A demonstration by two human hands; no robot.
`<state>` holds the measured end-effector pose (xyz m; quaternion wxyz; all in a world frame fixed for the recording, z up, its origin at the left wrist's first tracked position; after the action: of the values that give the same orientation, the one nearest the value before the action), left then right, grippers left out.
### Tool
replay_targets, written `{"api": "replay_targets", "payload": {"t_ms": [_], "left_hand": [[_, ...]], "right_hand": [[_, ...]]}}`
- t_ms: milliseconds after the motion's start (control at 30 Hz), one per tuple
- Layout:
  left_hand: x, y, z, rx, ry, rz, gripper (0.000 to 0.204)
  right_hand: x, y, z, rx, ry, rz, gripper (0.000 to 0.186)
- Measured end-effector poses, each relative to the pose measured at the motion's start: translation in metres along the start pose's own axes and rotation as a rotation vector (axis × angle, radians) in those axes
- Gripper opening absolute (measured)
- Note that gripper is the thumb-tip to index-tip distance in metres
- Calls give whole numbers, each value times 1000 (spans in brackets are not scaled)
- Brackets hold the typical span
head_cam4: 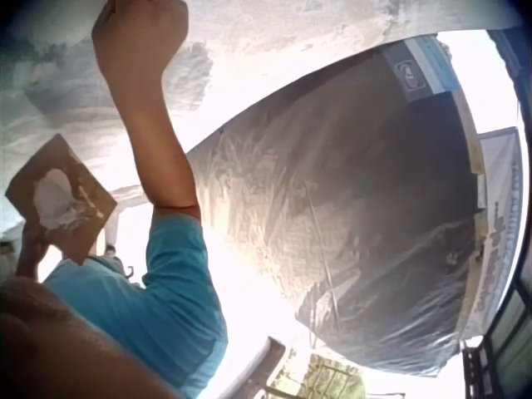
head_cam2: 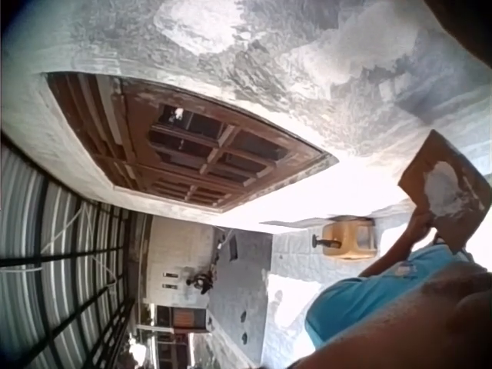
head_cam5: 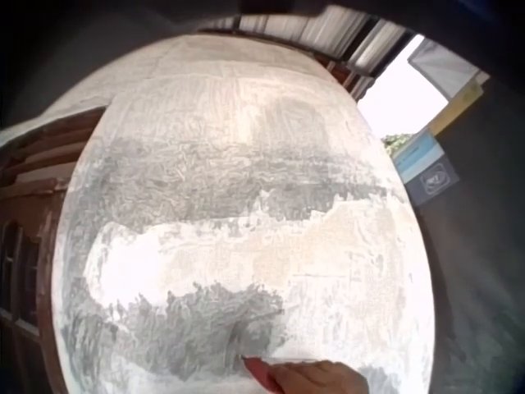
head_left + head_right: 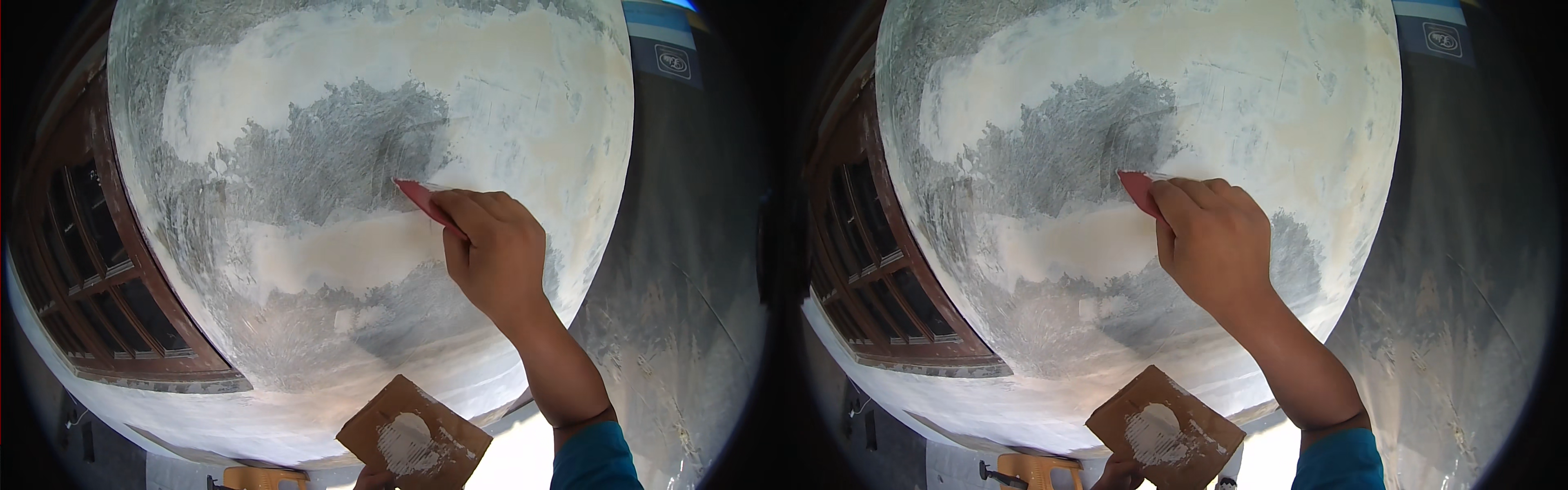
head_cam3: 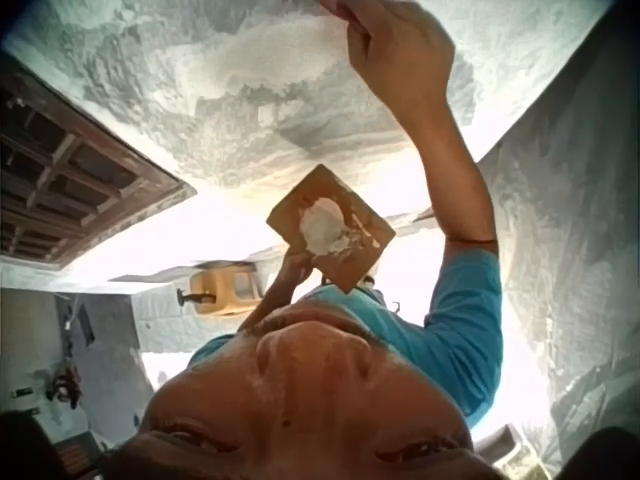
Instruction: Applying putty or wall filler to a wall using a scraper tool.
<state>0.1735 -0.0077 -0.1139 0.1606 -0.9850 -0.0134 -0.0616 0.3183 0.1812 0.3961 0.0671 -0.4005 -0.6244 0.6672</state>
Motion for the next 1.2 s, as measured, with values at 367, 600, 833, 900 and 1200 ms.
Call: {"api": "replay_targets", "payload": {"t_ms": [367, 600, 833, 900, 1200], "left_hand": [[-6, 14, 5, -32, 17, 30, 10], [-19, 12, 1, -33, 31, 46, 10], [-25, -14, 8, -32, 64, 77, 10], [-27, -17, 8, -30, 70, 72, 11], [-16, -3, 2, -37, 97, 39, 12]], "right_hand": [[68, 38, 17, -254, 286, -106, 32], [-6, -17, 8, -55, 92, -111, 37], [55, -34, 5, -32, 288, -142, 44], [68, -17, 20, -43, 254, -68, 43], [0, 17, 28, 10, -154, 162, 36]]}}
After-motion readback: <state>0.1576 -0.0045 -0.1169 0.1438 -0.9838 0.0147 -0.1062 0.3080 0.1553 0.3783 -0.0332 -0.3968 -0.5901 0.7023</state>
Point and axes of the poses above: each hand's wrist, its own y-axis away from the middle knuckle, its own x-axis out of the palm, z = x × y, the point moved 1 cm from there along -y, towards the middle knuckle, and after that the axes turned 14 degrees about z, right-handed, at the moved point
